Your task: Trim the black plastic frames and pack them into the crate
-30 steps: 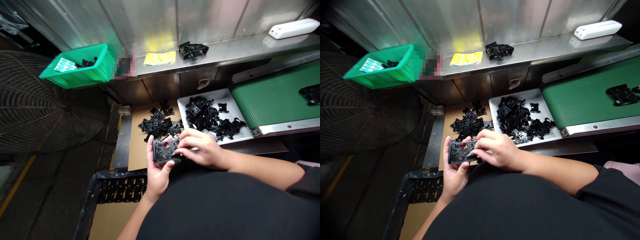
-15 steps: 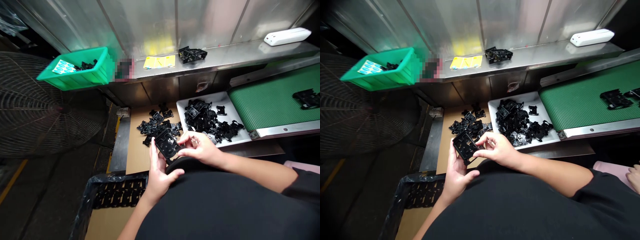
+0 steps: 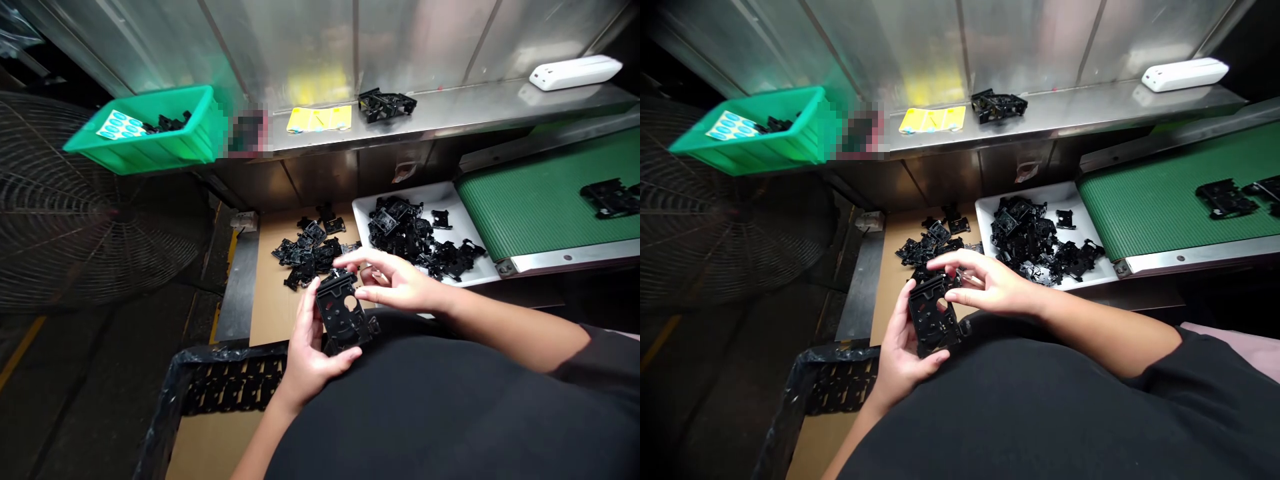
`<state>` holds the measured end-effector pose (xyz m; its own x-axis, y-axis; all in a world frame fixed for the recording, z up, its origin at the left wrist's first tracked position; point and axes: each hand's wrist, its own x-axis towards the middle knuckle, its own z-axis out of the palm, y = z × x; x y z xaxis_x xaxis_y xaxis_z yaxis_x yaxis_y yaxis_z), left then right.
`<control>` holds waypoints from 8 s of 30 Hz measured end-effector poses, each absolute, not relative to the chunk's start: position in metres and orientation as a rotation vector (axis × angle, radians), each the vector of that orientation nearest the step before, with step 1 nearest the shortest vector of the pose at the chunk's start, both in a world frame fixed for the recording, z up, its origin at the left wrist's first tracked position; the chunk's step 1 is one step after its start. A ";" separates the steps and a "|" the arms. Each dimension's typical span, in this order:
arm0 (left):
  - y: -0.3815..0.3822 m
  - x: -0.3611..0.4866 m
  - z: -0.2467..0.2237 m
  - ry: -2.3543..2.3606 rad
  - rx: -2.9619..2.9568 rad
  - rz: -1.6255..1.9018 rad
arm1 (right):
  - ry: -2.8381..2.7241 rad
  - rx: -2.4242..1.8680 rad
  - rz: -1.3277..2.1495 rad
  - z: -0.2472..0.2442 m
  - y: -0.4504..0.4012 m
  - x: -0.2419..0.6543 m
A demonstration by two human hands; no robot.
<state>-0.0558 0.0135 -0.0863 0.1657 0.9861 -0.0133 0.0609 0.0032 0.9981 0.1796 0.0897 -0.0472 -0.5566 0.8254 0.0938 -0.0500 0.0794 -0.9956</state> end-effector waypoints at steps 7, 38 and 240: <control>0.016 -0.052 -0.078 1.098 1.263 1.189 | -1.651 -0.810 1.367 -0.052 0.080 0.180; 0.017 -0.032 -0.070 0.937 0.565 0.931 | -1.340 -0.958 1.617 -0.069 0.055 0.169; 0.000 -0.047 -0.092 0.940 0.933 1.138 | -1.908 -1.043 1.159 -0.073 0.058 0.161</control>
<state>-0.0469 0.0003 -0.0917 0.1603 0.9796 -0.1212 -0.3041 0.1659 0.9381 0.1611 0.0581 -0.0734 -0.4605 0.8779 0.1310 0.2885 0.2876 -0.9132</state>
